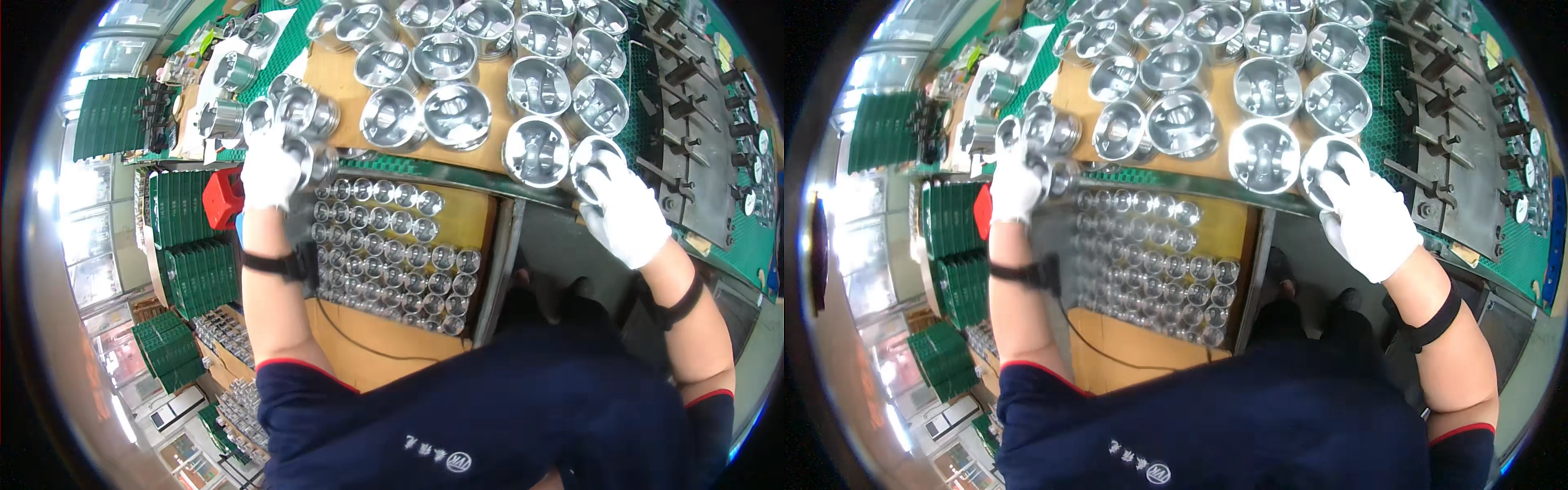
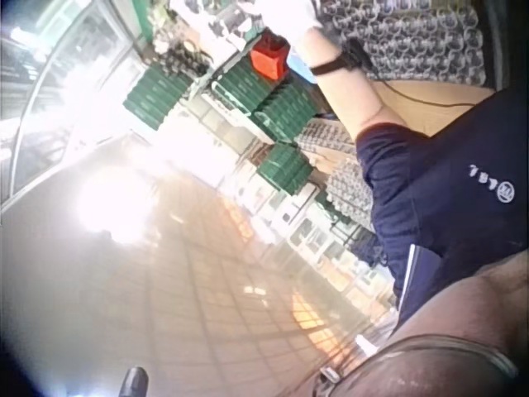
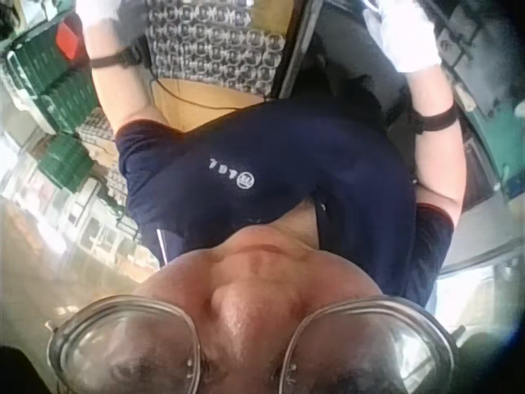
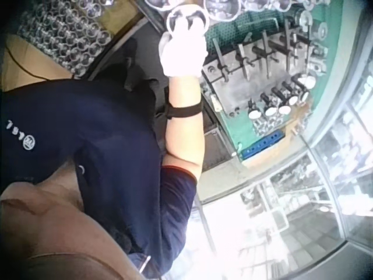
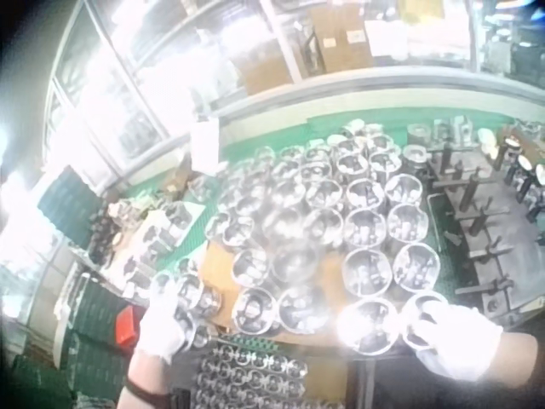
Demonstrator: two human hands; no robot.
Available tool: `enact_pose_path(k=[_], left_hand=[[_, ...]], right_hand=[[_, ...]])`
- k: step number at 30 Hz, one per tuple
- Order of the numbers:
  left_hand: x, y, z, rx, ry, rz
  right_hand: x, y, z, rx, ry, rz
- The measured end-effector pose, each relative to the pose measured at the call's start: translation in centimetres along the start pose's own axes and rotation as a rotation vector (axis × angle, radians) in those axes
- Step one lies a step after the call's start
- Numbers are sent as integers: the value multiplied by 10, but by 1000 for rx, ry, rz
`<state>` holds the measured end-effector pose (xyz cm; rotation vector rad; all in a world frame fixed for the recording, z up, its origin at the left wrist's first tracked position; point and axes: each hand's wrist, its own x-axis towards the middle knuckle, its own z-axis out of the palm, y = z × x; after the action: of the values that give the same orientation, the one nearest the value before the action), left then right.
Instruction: Inspecting metal pistons using precision dial gauges and packing them into storage bins.
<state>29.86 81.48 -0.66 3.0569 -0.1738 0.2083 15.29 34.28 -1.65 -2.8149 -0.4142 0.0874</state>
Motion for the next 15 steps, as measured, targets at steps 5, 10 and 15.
enact_pose_path(k=[5,10,15], left_hand=[[75,14,33,10,-105,5],[91,11,41,-204,-85,19],[64,-18,30,-513,70,91]], right_hand=[[4,-3,-4,3,-22,4],[-1,1,0,8,16,-15],[0,10,-1,27,46,-117]])
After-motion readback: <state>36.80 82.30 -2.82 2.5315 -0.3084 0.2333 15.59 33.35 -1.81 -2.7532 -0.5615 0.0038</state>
